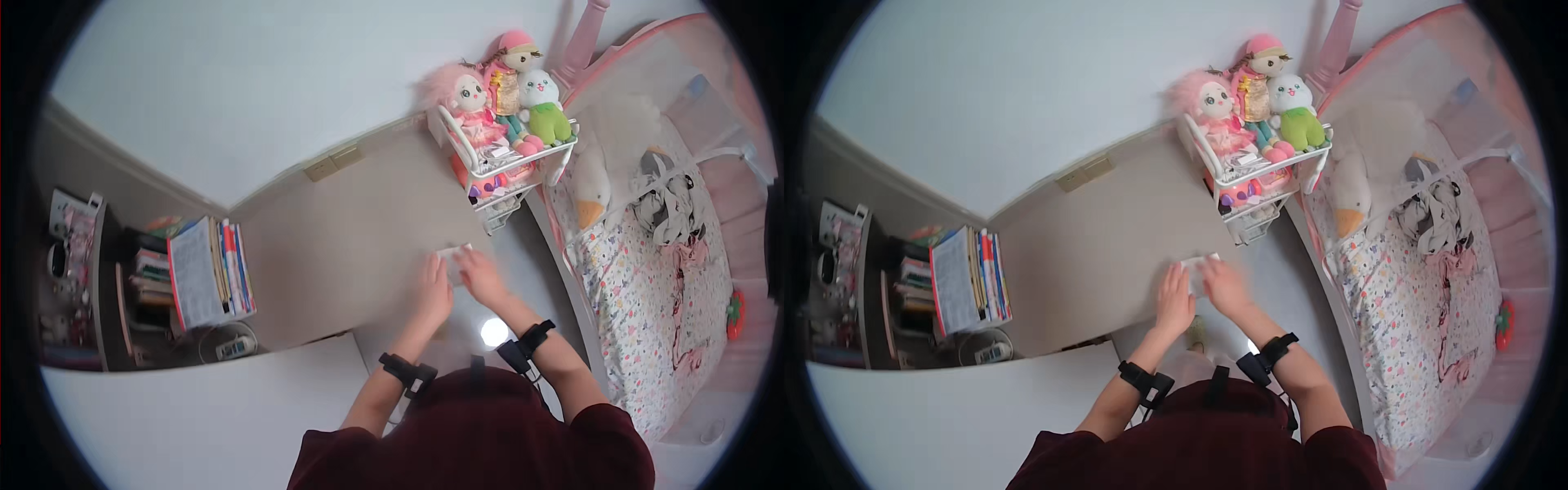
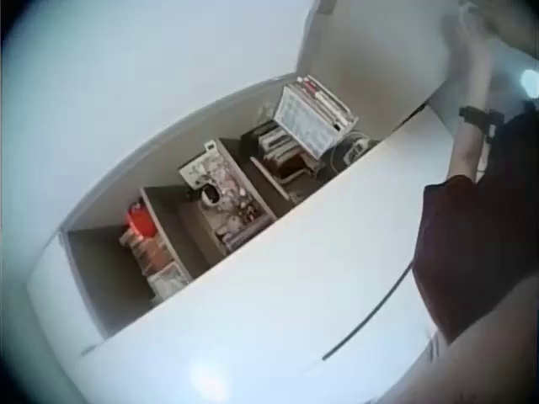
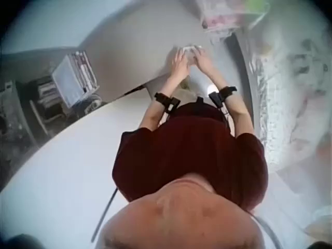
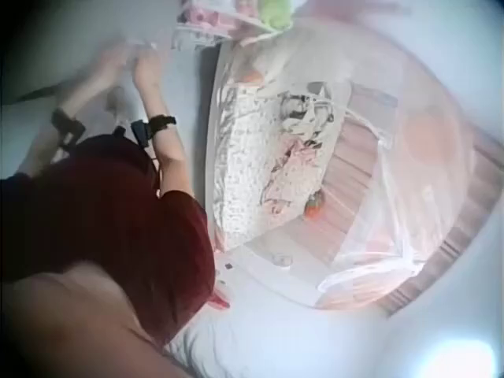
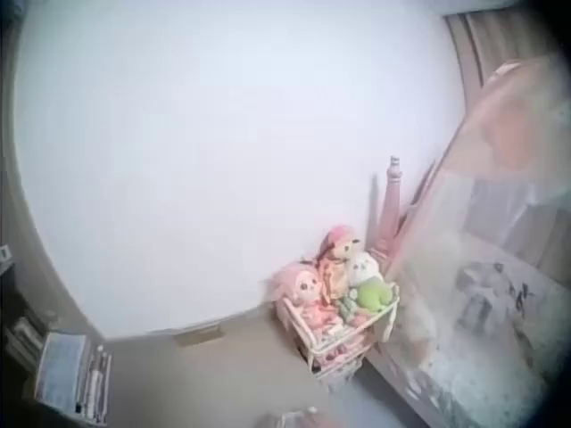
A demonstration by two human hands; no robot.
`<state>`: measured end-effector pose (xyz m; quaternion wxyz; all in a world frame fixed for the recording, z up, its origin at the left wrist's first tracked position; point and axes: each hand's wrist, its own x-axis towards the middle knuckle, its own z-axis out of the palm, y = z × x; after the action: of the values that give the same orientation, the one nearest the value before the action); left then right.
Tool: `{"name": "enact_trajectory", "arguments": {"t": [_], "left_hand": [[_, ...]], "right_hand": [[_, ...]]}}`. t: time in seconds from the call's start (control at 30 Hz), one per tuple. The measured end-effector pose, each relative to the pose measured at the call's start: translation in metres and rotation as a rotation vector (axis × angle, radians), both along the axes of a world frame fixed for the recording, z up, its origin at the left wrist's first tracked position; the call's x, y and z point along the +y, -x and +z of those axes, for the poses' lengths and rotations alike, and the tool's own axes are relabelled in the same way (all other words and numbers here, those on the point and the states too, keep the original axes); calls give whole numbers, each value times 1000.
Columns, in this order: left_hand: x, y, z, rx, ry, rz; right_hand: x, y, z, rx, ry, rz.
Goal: The person is folding various laundry items, including a patterned pillowcase and a white blanket with black character prints, on a child's bed.
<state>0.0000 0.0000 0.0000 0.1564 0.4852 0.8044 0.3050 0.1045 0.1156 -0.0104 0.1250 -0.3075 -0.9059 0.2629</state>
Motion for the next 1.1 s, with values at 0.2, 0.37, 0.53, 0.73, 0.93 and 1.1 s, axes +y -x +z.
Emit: {"name": "enact_trajectory", "arguments": {"t": [0.2, 0.37, 0.53, 0.73, 0.93, 1.1], "left_hand": [[28, 69, -18, 117, 100, -247], [59, 70, 1, -25, 187, -248], [95, 47, 17, 6, -8, -312], [135, -48, 95, -702, -50, -617], [145, -173, 222, -812, 17, -1077], [123, -286, 334, -738, -669, -1868]], "right_hand": [[5, 68, -12, 31, -97, 88], [40, 55, -10, 42, 37, 189], [45, 10, 24, 209, 105, -64], [30, -118, 30, 214, 108, -402], [-10, -288, 22, 189, 105, -714], [-57, -418, 16, 151, 108, -930]]}}
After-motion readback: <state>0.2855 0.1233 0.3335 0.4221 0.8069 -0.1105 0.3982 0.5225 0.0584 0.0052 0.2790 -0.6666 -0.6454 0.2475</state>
